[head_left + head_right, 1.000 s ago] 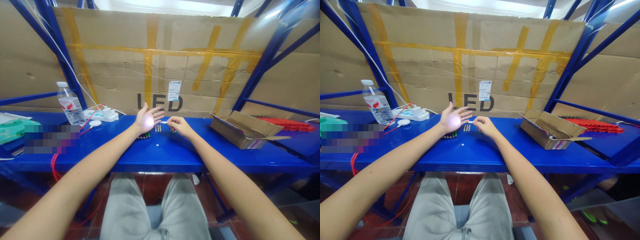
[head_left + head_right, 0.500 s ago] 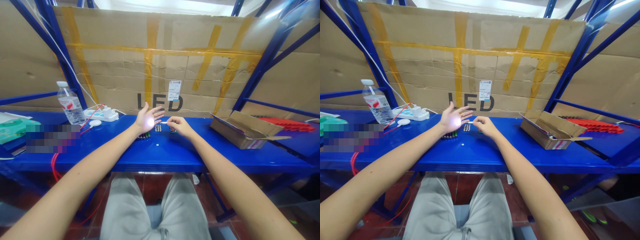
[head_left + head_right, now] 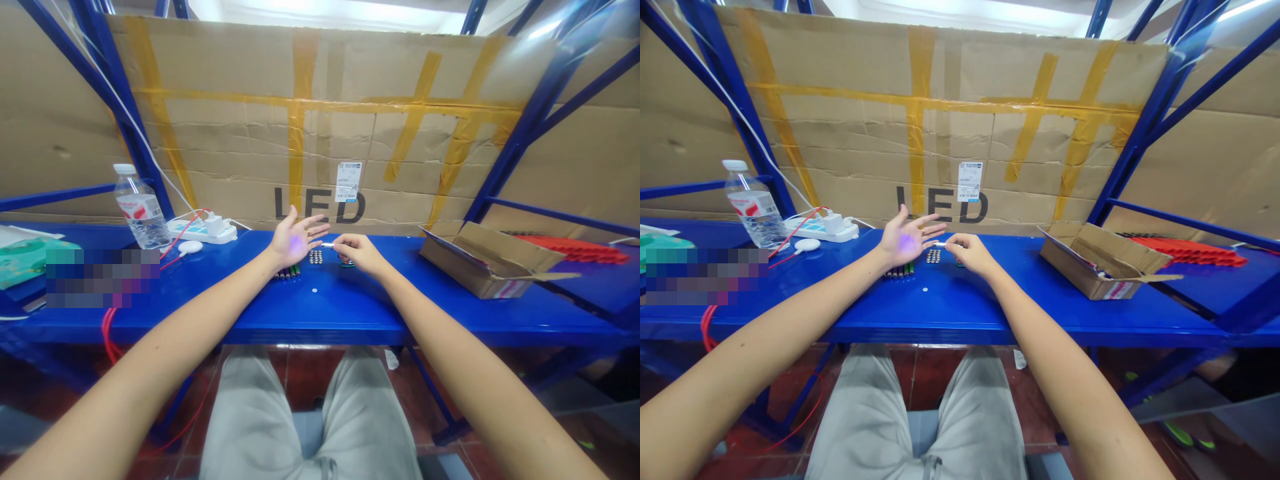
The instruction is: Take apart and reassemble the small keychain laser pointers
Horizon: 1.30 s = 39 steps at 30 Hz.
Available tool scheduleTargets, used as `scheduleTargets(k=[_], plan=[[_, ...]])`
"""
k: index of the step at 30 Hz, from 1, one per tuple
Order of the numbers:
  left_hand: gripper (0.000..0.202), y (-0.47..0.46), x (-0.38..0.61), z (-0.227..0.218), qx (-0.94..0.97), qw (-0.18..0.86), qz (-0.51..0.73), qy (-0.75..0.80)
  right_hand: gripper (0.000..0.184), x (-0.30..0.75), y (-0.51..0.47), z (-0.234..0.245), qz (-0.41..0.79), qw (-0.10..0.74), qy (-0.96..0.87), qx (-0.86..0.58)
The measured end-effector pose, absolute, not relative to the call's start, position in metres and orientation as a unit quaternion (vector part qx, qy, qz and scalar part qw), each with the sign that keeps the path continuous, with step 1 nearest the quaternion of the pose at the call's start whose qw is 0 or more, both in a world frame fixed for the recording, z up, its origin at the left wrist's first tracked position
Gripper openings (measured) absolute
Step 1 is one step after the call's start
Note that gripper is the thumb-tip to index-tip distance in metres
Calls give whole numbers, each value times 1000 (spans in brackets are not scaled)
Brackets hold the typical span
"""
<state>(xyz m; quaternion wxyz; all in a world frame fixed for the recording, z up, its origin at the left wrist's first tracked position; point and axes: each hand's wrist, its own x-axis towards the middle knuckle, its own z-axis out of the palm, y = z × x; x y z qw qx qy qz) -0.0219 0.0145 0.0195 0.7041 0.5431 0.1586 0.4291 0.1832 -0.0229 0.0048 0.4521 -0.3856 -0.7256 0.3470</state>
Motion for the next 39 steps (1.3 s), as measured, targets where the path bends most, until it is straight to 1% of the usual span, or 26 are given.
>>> scheduleTargets(k=[8, 17, 30, 39], plan=[[91, 13, -22, 21, 544, 704, 426, 166, 26, 183, -24, 6, 347, 456, -720, -391], [90, 12, -21, 21, 541, 706, 428, 162, 30, 183, -23, 5, 337, 452, -727, -392], [90, 11, -21, 21, 549, 702, 421, 168, 28, 183, -24, 5, 329, 450, -733, -389], [90, 8, -20, 22, 548, 700, 425, 171, 25, 182, -24, 7, 297, 472, -721, -410]])
